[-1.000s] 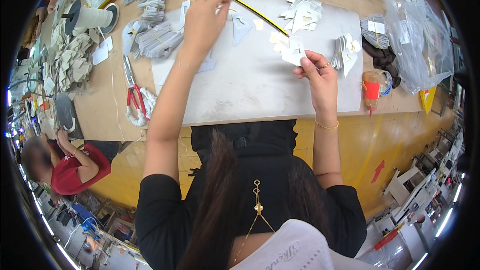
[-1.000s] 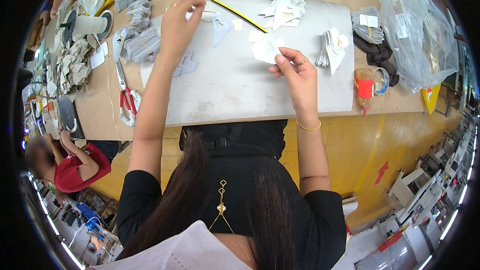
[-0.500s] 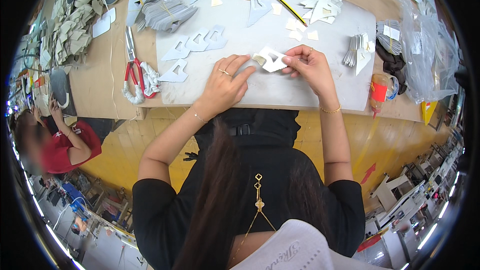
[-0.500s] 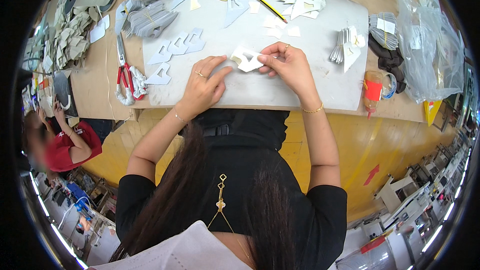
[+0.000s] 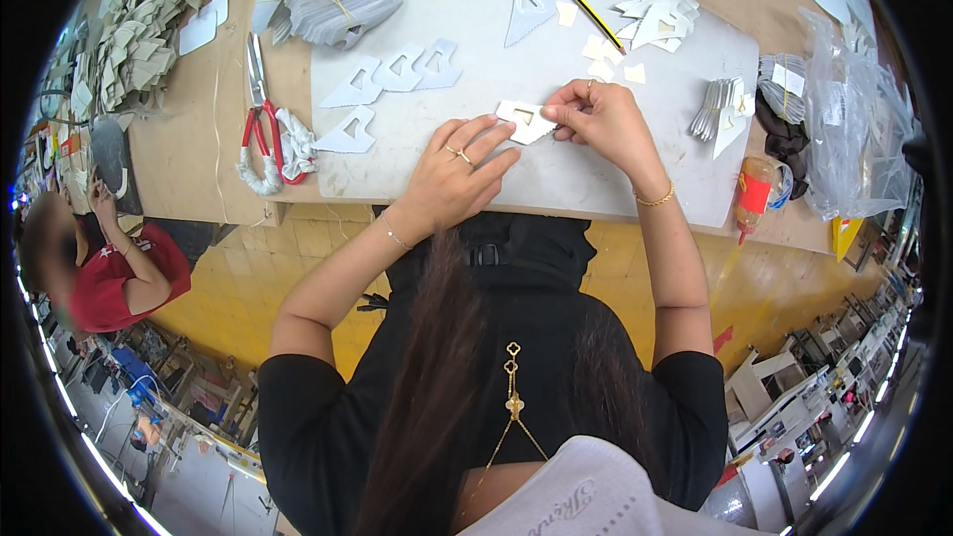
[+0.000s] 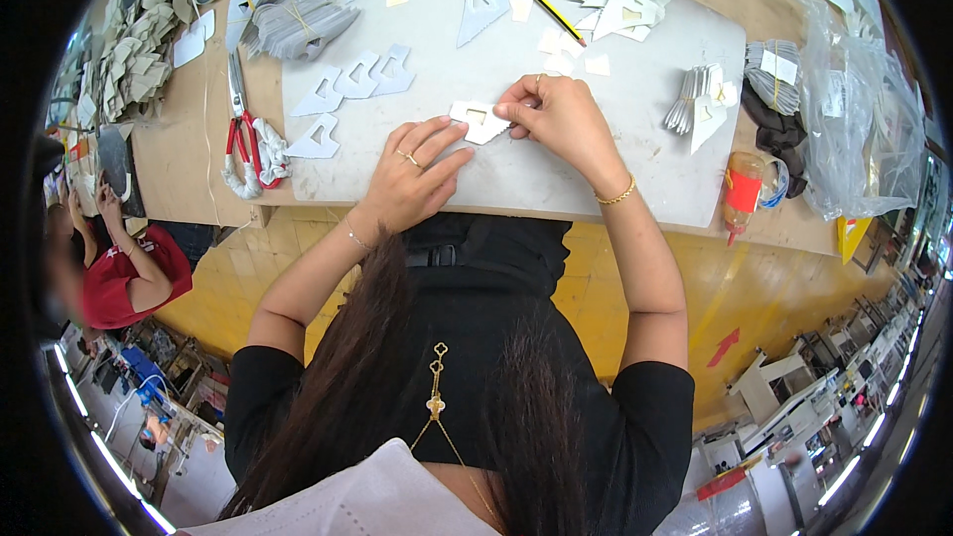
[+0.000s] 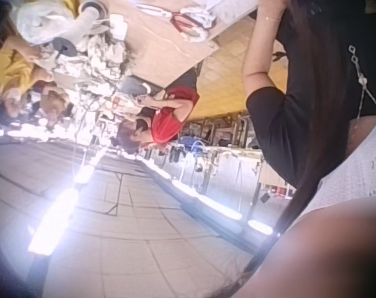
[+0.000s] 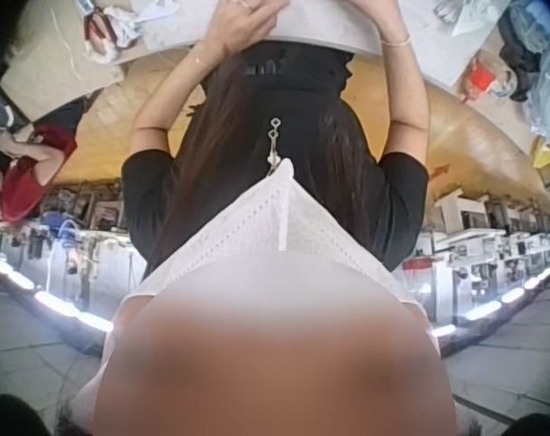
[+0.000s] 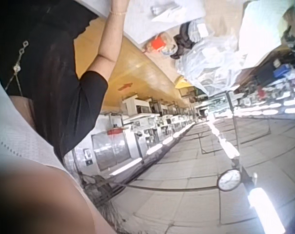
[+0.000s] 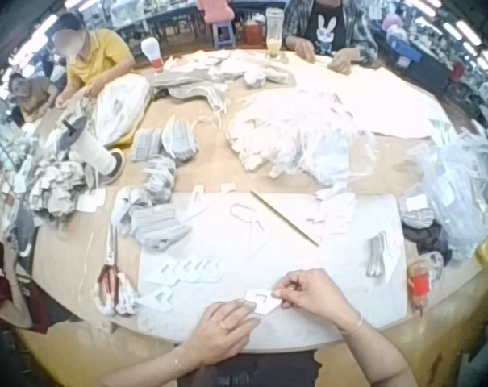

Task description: The person folds small white fabric pieces by hand at a workbench. They pick up each piece, fold it in half, and place it on the table, repeating the process for multiple items.

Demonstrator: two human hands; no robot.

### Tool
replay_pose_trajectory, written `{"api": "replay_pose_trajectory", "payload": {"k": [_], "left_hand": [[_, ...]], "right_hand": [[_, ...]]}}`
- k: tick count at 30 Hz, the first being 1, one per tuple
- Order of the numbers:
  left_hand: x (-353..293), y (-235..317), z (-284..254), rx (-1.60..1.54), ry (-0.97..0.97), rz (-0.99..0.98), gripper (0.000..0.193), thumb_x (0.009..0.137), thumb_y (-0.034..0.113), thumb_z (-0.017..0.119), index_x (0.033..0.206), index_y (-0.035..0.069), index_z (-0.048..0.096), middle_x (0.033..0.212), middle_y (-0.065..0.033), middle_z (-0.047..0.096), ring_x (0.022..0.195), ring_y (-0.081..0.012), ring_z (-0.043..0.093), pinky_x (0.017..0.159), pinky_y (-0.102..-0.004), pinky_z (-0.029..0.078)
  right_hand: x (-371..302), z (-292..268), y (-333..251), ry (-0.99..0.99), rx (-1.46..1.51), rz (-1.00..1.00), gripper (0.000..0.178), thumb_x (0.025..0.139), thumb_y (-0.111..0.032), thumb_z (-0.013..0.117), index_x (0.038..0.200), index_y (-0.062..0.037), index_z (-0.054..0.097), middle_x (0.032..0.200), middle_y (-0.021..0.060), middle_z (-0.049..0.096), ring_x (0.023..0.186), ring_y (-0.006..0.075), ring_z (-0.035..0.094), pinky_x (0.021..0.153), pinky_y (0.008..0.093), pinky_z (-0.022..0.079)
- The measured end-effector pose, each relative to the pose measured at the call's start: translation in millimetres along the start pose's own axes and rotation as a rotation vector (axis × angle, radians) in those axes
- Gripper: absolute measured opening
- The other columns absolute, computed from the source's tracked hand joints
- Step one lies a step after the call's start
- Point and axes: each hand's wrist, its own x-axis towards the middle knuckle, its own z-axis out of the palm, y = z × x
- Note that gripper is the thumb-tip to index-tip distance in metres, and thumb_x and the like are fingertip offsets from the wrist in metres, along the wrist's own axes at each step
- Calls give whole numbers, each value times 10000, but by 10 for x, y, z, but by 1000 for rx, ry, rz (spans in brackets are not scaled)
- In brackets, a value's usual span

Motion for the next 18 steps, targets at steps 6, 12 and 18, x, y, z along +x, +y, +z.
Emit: {"api": "replay_pose_trajectory", "payload": {"k": [6,12,18], "left_hand": [[5,4,-1,58,-37,10,413,758,141,721,1160,136,623,1389,-59,532,1294,-280,479,1028,-453,389],[12,10,0,73,-61,-1,423,765,149,723,1174,145,619,1401,-57,524,1303,-279,470,1036,-452,384],[12,8,2,68,-69,-11,430,769,154,725,1185,147,616,1411,-61,516,1312,-279,460,1047,-453,380]], "right_hand": [[-2,-4,19,9,15,-8,183,886,-174,726,918,6,729,720,66,709,632,114,706,568,221,511],[0,-1,42,10,5,-12,191,888,-177,723,917,12,728,725,73,715,641,124,714,574,224,518],[-10,14,36,21,-14,-29,186,887,-181,722,914,3,734,725,73,718,638,123,714,596,225,522]]}}
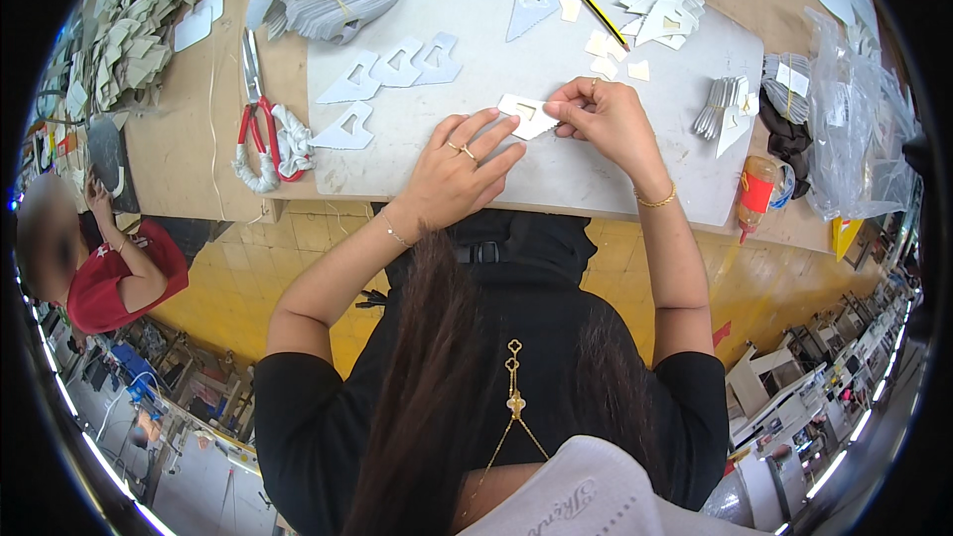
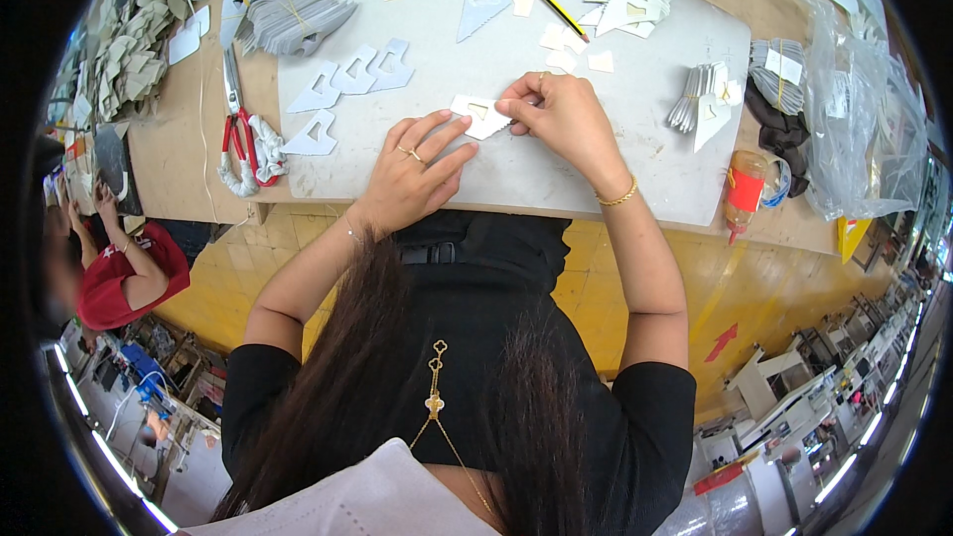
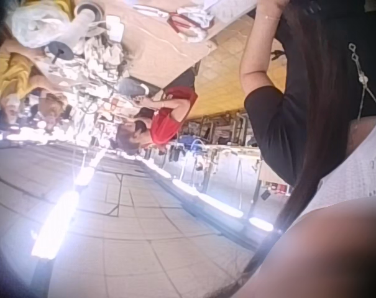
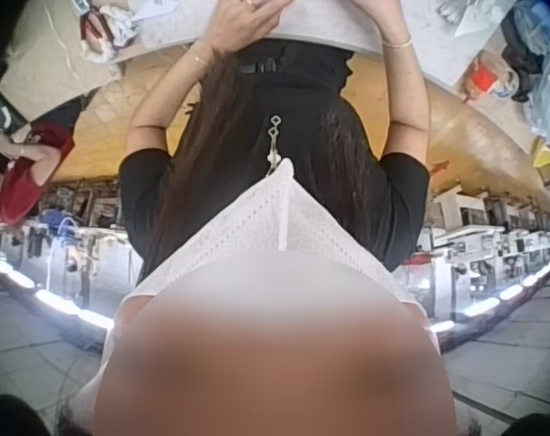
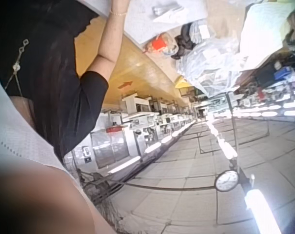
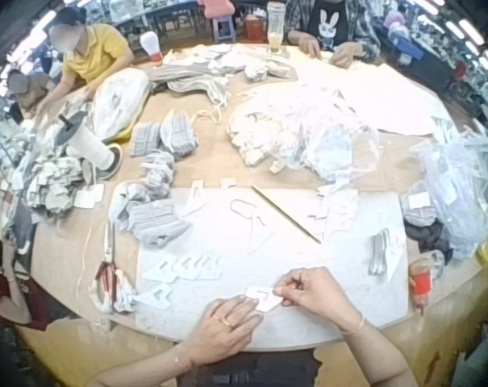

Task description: The person folds small white fabric pieces by hand at a workbench. They pick up each piece, fold it in half, and place it on the table, repeating the process for multiple items.

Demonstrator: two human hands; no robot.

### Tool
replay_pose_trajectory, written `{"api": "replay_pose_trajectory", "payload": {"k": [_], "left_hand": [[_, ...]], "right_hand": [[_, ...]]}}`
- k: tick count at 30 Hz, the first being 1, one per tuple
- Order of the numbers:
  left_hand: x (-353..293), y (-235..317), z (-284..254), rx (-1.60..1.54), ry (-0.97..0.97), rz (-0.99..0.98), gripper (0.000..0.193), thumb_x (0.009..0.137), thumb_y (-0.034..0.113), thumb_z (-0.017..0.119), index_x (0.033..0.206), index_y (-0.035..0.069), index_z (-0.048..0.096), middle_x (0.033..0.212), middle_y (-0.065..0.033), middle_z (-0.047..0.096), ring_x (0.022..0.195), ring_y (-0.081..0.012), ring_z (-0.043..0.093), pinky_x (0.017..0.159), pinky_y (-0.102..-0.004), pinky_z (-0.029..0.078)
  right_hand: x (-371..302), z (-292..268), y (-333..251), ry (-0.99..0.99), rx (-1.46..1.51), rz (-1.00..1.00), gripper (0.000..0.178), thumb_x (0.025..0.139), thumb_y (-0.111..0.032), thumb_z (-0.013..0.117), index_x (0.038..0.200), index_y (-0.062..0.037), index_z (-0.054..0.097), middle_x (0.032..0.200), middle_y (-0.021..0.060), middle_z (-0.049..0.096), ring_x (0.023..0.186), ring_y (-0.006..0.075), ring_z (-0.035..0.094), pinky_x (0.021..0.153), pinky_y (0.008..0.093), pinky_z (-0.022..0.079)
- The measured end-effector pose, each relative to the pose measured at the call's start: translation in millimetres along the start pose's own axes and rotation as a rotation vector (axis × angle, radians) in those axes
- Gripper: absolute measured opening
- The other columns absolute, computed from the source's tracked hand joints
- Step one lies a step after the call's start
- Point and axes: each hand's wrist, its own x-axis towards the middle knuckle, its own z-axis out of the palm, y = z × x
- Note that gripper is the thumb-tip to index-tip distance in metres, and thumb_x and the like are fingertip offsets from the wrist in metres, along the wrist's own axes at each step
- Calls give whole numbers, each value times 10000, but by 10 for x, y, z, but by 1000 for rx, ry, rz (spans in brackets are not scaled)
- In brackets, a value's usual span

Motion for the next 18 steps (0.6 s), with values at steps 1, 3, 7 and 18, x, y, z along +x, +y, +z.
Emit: {"api": "replay_pose_trajectory", "payload": {"k": [1,3,7,18], "left_hand": [[1,-1,1,1,1,-1,432,769,155,726,1187,147,615,1413,-62,515,1313,-280,459,1048,-452,380],[1,0,0,-1,0,-2,432,772,155,725,1189,147,614,1417,-63,511,1314,-279,457,1049,-451,380],[0,5,-4,7,-2,-4,427,778,156,724,1190,147,612,1421,-63,507,1312,-277,458,1049,-449,380],[5,2,6,-9,28,0,420,778,146,721,1183,139,613,1399,-66,520,1288,-279,476,1032,-450,388]], "right_hand": [[-3,0,-4,1,-5,1,185,887,-180,721,914,2,735,724,72,718,637,123,714,598,225,521],[-4,2,-13,3,-12,5,183,887,-178,720,914,1,736,723,73,718,636,122,714,599,224,520],[3,9,-17,9,-21,7,180,886,-174,718,911,3,736,722,77,717,633,125,713,596,224,517],[-3,8,-3,14,-8,0,188,886,-176,718,907,10,734,721,83,715,637,123,713,599,226,518]]}}
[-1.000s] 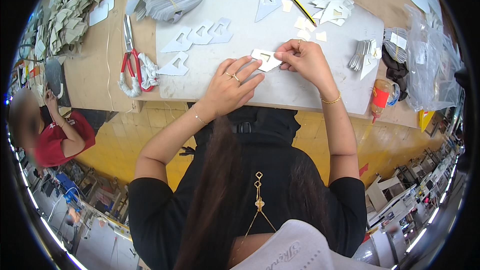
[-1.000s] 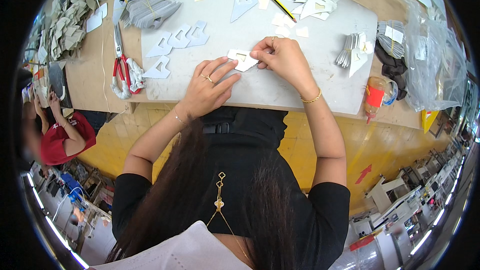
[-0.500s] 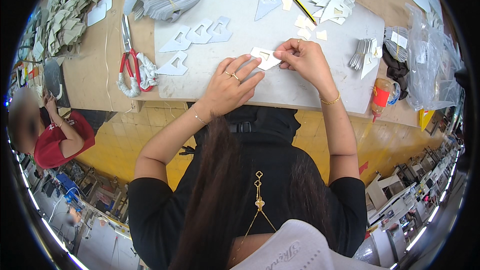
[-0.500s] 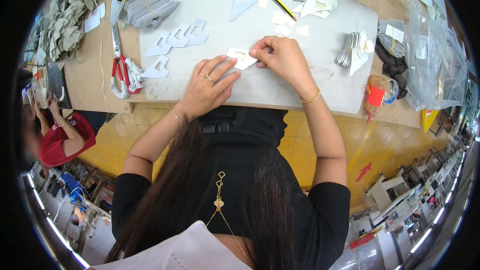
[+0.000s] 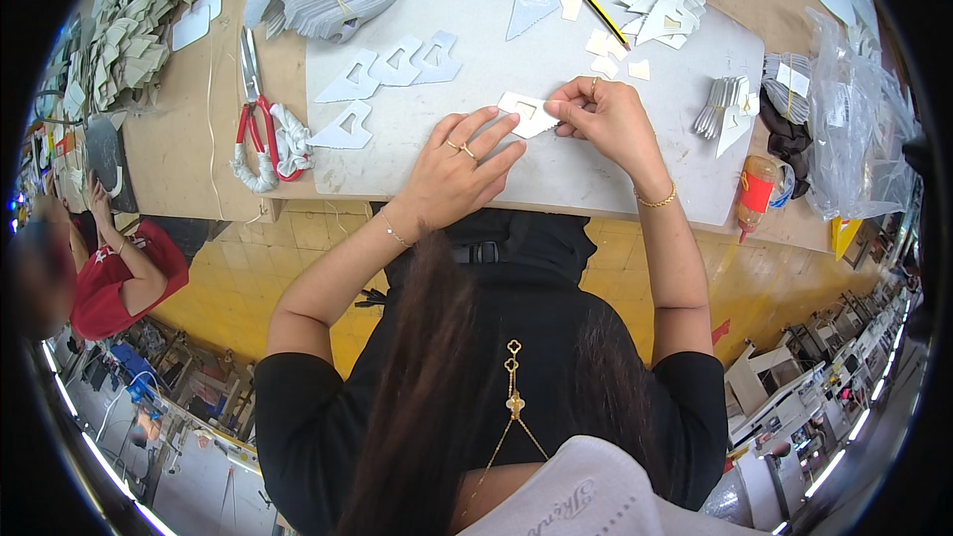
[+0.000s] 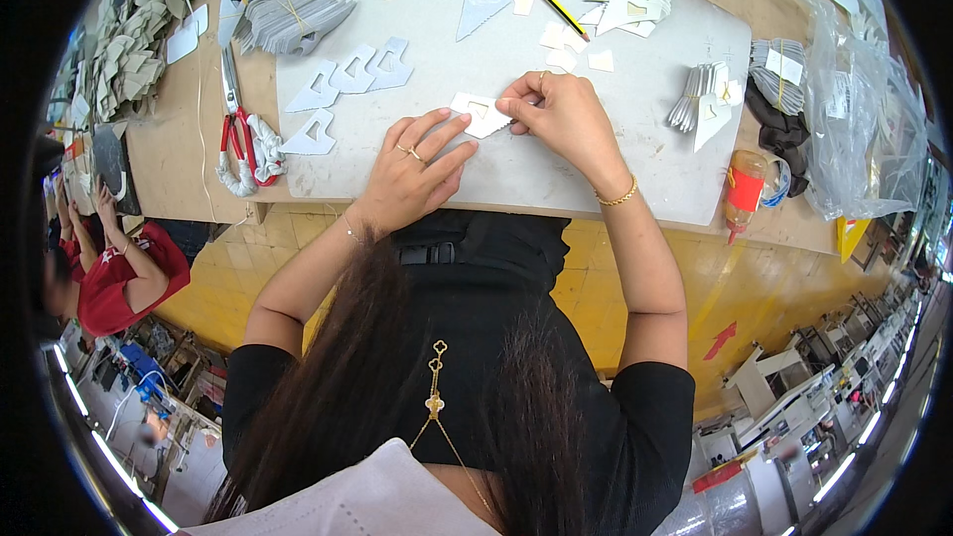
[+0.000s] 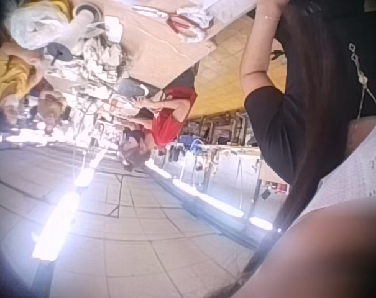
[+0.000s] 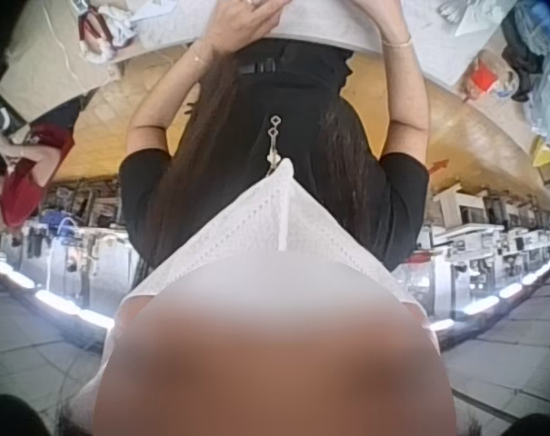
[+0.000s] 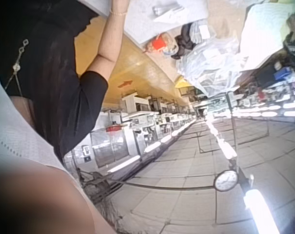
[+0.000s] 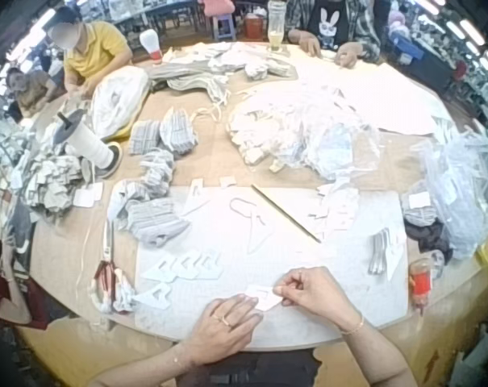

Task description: The person folds small white fabric pieces by hand at a workbench. They pick up each piece, fold it in half, and place it on the table, repeating the process for multiple items.

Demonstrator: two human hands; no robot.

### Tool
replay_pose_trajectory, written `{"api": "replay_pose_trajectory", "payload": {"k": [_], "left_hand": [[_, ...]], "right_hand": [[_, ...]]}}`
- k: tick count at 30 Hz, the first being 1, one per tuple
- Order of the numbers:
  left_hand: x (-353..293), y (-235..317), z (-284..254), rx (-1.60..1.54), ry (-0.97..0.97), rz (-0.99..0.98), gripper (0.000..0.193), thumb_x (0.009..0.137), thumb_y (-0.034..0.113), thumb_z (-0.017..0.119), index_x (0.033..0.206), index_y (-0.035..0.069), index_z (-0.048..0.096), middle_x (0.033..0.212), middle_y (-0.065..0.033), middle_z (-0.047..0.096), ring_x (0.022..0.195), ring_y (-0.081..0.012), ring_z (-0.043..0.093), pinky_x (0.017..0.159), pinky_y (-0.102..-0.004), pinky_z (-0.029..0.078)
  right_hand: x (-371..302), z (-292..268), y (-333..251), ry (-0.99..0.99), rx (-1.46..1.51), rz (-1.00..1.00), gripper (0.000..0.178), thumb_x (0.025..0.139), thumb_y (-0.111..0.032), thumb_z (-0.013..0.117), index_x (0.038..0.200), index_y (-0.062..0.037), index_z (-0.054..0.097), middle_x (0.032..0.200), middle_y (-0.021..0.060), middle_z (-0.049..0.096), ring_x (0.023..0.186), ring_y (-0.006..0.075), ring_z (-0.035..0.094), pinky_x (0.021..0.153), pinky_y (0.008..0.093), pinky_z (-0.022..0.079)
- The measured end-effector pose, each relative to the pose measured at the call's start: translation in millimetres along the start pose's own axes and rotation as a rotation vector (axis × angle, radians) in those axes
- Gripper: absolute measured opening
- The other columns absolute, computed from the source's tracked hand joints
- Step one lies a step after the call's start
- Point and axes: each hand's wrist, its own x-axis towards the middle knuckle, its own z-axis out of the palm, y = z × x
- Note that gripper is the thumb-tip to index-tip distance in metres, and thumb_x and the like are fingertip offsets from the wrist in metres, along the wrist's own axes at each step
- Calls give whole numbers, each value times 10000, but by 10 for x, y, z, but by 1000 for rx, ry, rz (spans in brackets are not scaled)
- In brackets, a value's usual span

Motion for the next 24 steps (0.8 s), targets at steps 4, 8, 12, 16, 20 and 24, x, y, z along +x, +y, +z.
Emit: {"api": "replay_pose_trajectory", "payload": {"k": [4,8,12,16,20,24], "left_hand": [[63,-52,-46,-150,182,-74,410,775,104,720,1172,113,621,1308,-90,565,1193,-294,537,988,-434,412],[170,-152,-103,-174,251,-191,346,781,74,713,1120,91,650,1201,-86,611,1123,-283,571,950,-410,427],[213,-190,-129,-131,208,-141,296,787,67,706,1081,86,670,1175,-67,631,1118,-264,574,939,-404,426],[200,-159,-109,-102,171,-119,298,790,75,704,1087,88,675,1205,-56,631,1133,-258,569,952,-418,412],[175,-123,-76,-63,120,-127,318,799,106,704,1116,91,676,1263,-48,620,1169,-259,550,981,-442,387],[156,-109,-52,-39,93,-133,335,810,133,703,1140,91,673,1311,-49,602,1201,-263,526,1001,-452,367]], "right_hand": [[-38,-3,-2,-10,80,42,186,901,-171,708,912,14,726,728,67,714,659,116,717,590,222,528],[-78,26,0,-35,155,121,171,922,-175,712,951,-6,711,777,23,704,682,75,688,587,183,531],[-85,55,4,-4,151,126,168,927,-171,705,952,-5,706,791,21,707,689,74,692,583,183,528],[-77,55,6,0,153,134,168,928,-173,702,949,-6,707,792,19,707,685,76,694,582,183,526],[-63,50,-6,-9,158,142,177,925,-184,704,949,-8,709,792,21,706,674,77,692,580,182,525],[-53,33,-27,-11,136,154,186,917,-186,706,943,-1,715,767,37,708,663,88,698,571,195,530]]}}
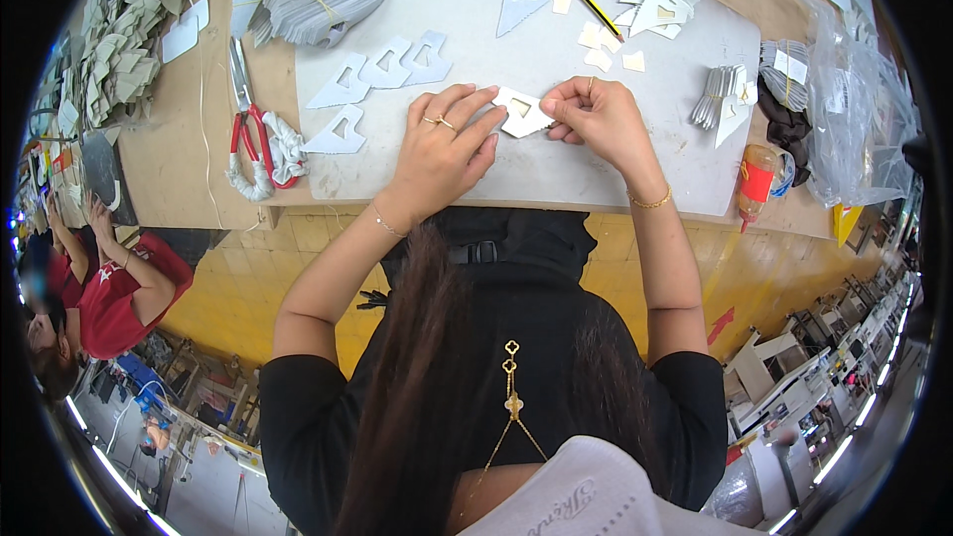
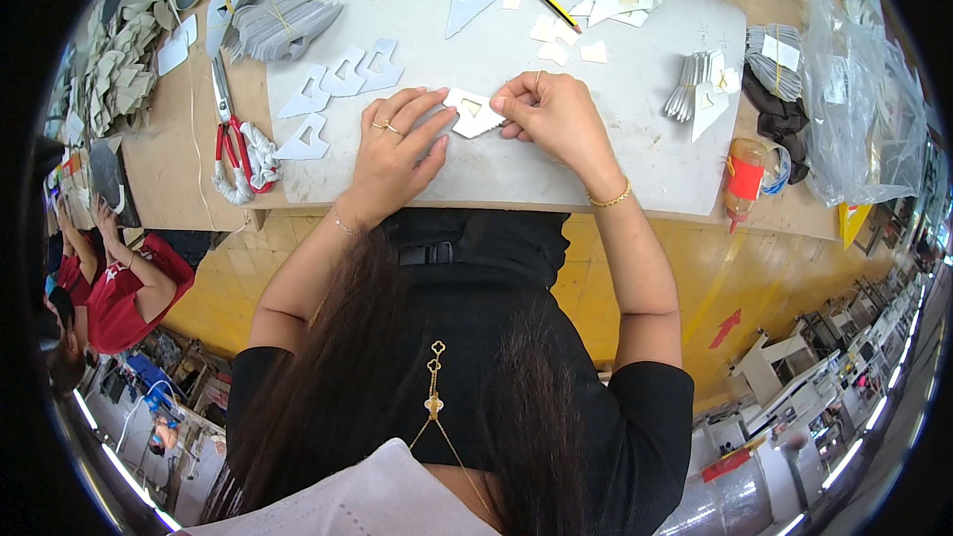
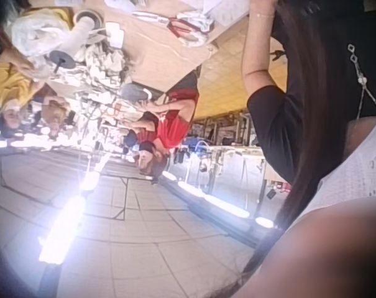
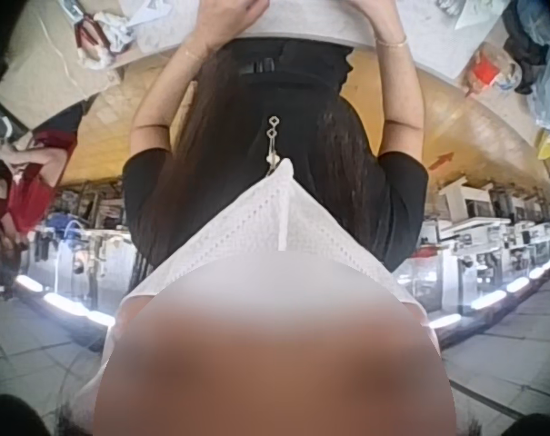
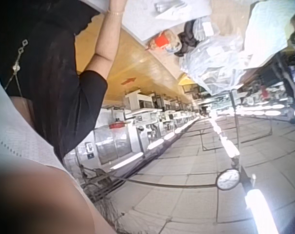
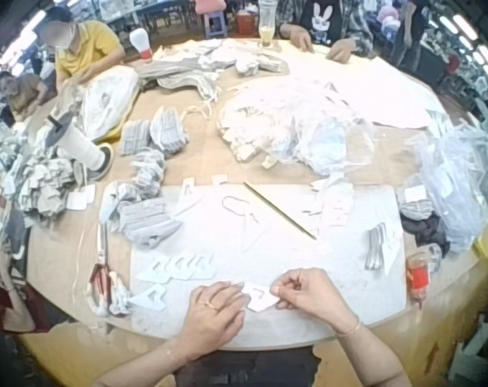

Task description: The person folds small white fabric pieces by hand at a workbench. They pick up each piece, fold it in half, and place it on the table, repeating the process for multiple items.

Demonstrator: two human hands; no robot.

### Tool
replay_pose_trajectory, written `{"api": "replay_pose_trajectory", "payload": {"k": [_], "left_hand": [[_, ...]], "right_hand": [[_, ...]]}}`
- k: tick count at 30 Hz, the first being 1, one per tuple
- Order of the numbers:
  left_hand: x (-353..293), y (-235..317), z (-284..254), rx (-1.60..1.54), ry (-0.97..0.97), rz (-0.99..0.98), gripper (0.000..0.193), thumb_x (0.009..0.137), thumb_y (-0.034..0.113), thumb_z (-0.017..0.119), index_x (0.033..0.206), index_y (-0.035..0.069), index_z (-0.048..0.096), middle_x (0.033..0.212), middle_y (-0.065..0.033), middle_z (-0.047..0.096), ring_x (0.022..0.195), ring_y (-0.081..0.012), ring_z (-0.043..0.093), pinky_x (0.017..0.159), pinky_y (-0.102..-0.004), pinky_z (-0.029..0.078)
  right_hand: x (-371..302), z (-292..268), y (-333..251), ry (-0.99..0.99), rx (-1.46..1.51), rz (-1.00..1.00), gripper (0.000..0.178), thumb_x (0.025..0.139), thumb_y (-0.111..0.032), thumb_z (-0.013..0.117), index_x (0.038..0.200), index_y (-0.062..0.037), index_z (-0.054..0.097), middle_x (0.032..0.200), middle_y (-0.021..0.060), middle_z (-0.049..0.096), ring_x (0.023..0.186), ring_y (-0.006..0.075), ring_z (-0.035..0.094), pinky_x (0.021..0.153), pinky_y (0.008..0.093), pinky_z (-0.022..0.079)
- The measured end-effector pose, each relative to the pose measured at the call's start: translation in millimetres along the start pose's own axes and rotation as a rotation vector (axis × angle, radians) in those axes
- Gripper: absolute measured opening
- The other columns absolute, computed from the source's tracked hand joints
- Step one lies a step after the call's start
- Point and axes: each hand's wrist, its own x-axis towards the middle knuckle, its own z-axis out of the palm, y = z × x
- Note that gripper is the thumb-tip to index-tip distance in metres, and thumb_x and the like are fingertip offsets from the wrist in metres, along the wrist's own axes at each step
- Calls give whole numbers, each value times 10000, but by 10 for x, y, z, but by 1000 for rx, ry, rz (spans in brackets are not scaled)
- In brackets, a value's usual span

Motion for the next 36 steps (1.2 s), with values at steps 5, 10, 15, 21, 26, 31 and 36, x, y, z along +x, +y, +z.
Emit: {"api": "replay_pose_trajectory", "payload": {"k": [5,10,15,21,26,31,36], "left_hand": [[-13,-1,19,13,-13,-3,342,816,147,704,1151,87,669,1327,-51,591,1222,-263,506,1014,-450,355],[-19,10,20,28,-19,-10,378,808,117,720,1182,102,669,1324,-31,592,1247,-244,501,1012,-428,347],[-15,17,19,45,-21,0,349,815,138,706,1158,87,670,1322,-38,590,1233,-250,500,1017,-437,350],[-9,16,20,52,-17,6,336,816,146,700,1145,81,671,1313,-43,592,1219,-255,505,1018,-439,353],[-17,15,24,53,-22,2,331,820,144,697,1145,85,670,1313,-42,592,1221,-257,506,1020,-441,352],[-22,10,34,57,-20,-1,329,824,144,695,1148,89,671,1316,-41,591,1231,-256,502,1025,-443,351],[-22,11,32,66,-19,8,323,825,141,694,1144,93,673,1310,-44,594,1225,-254,509,1020,-442,357]], "right_hand": [[17,-2,-7,2,-8,-7,198,907,-173,702,939,21,719,726,61,709,636,107,705,563,212,540],[33,0,9,-1,-9,-1,198,908,-192,708,940,3,719,719,49,700,634,97,694,561,207,541],[39,0,13,3,-24,-11,196,908,-178,699,937,15,720,711,61,704,630,109,705,558,218,550],[42,-8,-2,-7,-37,18,199,913,-222,720,927,-24,717,721,19,683,628,76,670,562,198,539],[37,-1,-11,3,-62,6,204,913,-226,719,924,-23,717,720,17,681,627,79,671,563,200,539],[33,5,-20,7,-51,-13,218,903,-198,700,928,18,717,718,70,709,623,112,708,553,217,548],[30,16,-32,14,-70,-5,211,902,-203,704,924,6,720,719,51,702,619,101,695,553,212,544]]}}
